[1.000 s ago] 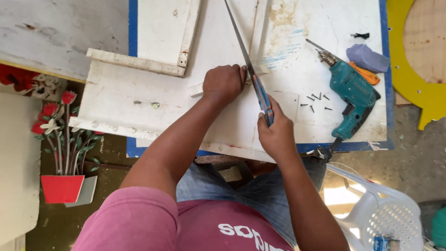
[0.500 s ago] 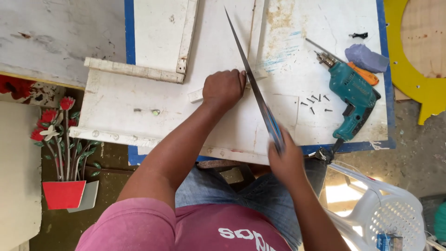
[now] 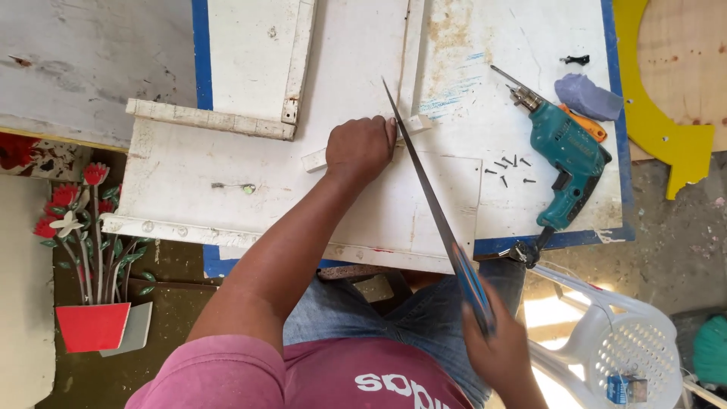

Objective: Assembling and cutting wooden components using a screwdriver, handsaw, and electric drill.

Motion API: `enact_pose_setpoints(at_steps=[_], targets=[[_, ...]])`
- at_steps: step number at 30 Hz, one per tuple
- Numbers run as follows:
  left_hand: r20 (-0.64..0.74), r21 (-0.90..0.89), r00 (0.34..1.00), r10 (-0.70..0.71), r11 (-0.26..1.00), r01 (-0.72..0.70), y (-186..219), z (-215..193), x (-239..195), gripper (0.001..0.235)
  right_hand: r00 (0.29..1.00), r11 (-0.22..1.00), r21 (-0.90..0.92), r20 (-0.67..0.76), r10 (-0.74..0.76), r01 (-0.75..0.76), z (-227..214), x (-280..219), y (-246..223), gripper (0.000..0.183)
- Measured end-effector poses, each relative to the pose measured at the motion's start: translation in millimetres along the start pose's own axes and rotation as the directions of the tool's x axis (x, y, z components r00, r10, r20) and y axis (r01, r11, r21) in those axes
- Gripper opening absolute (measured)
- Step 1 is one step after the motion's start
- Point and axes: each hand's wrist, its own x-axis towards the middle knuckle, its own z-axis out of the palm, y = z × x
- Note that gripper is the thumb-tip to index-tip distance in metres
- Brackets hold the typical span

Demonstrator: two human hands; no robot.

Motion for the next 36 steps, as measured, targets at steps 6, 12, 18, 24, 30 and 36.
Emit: enact_pose_setpoints(at_steps=[6,12,18,24,30,36], targets=[[-0.062,-0.025,0.993,0.099,0.995,-0.101,0.3,-16.8,-10.7,0.061,0.859,0.855,0.111,-0.146,-0.49,0.506,29.0,91.0,-115.6,0.05],[-0.005,0.036,0.993,0.118,0.992,-0.117,-2.7,-14.5,-4.8,0.06,0.964,0.974,0.033,-0.15,-0.218,0.226,11.6,-4.6,-17.8,0.051],[-0.005,0.026,0.995,0.096,0.995,-0.096,-2.5,-12.6,-5.9,0.062,0.984,0.996,-0.002,-0.152,-0.093,0.094,6.2,-20.5,10.8,0.054],[-0.039,0.004,0.993,0.109,0.994,-0.109,-3.3,-11.4,-5.9,0.064,0.833,0.833,0.091,-0.164,-0.528,0.546,36.4,106.6,-107.9,0.053],[-0.079,-0.011,0.993,0.088,0.996,-0.089,2.6,-16.6,-12.4,0.064,0.81,0.783,0.225,-0.056,-0.584,0.58,26.2,113.9,-109.5,0.061],[-0.043,0.016,0.994,0.096,0.995,-0.095,-3.3,-7.5,-4.6,0.067,0.904,0.887,0.175,-0.101,-0.415,0.427,20.7,67.6,-88.1,0.057]])
